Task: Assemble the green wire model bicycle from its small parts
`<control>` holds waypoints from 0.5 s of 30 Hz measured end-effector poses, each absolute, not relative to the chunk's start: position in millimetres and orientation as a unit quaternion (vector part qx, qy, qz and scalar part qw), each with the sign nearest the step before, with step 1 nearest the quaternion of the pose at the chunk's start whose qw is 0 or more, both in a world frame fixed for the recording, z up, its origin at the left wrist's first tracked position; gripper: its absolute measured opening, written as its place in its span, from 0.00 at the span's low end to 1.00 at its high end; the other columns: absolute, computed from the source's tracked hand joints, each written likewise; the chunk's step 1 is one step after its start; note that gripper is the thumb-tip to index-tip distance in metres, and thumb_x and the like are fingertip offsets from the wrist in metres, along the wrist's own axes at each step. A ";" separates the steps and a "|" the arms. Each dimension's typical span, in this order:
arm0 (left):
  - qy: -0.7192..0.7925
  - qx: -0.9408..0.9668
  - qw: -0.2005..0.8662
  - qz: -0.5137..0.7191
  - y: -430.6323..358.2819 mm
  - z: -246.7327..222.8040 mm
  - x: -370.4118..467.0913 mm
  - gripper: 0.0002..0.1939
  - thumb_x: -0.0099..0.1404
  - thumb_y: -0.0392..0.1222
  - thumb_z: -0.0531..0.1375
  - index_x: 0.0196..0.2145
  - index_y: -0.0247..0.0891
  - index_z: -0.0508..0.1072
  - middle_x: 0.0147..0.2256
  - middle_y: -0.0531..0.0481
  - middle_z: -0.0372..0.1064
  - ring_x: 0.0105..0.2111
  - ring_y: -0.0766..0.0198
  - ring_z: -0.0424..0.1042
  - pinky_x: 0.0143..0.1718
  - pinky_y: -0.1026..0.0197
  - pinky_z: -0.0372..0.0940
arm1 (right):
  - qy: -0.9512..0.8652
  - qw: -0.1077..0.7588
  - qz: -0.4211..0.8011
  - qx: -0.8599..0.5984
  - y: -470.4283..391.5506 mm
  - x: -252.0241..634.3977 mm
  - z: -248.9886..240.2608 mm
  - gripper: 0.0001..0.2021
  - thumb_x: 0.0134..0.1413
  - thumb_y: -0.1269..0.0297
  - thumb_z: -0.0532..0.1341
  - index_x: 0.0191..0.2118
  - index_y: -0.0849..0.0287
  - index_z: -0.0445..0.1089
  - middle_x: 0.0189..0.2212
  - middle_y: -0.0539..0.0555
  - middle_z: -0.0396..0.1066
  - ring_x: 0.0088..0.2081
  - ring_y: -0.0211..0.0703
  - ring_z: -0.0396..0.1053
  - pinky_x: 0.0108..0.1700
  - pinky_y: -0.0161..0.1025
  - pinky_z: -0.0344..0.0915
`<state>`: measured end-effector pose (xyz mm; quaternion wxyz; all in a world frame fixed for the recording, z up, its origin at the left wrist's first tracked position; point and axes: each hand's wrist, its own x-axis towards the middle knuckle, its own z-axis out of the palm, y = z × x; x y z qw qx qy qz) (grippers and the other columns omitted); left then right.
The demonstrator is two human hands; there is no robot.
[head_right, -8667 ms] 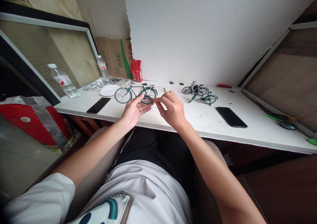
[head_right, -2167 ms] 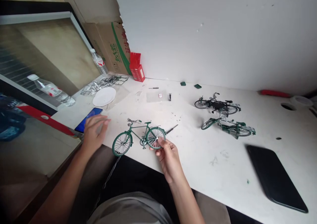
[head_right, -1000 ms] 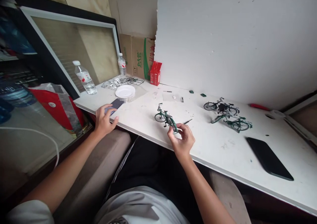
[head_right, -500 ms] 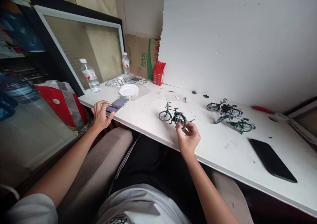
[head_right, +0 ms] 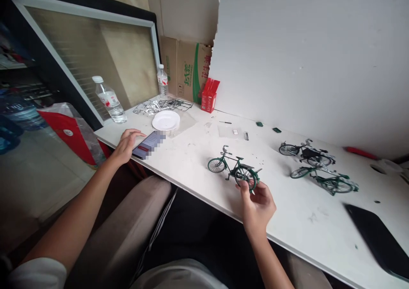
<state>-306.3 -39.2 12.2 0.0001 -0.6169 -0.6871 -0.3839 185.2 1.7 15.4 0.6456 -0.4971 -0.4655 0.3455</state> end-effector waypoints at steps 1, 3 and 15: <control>-0.677 -0.621 -0.013 -0.394 -35.5 12.2 -309.5 0.40 0.79 0.62 0.34 0.56 0.36 0.77 0.58 0.37 0.64 0.64 0.50 0.65 0.73 0.45 0.54 | -0.466 0.642 0.340 -0.505 1.7 185.7 14.6 0.26 0.46 0.46 0.79 0.40 0.62 0.75 0.34 0.53 0.77 0.35 0.47 0.81 0.42 0.45 0.81; -0.663 -0.632 -0.035 -0.400 -29.2 12.8 -314.1 0.42 0.79 0.64 0.32 0.57 0.37 0.77 0.59 0.38 0.65 0.64 0.51 0.65 0.73 0.46 0.54 | -0.466 0.636 0.326 -0.521 1.4 186.8 12.9 0.25 0.47 0.46 0.79 0.41 0.61 0.75 0.34 0.54 0.78 0.34 0.48 0.81 0.42 0.46 0.80; -0.672 -0.641 -0.142 -0.343 -7.3 13.0 -327.4 0.51 0.71 0.78 0.30 0.70 0.45 0.68 0.63 0.39 0.60 0.65 0.44 0.63 0.73 0.39 0.53 | -0.434 0.609 0.224 -0.625 -0.4 185.4 11.4 0.21 0.50 0.48 0.78 0.41 0.56 0.76 0.33 0.54 0.76 0.30 0.50 0.77 0.38 0.51 0.76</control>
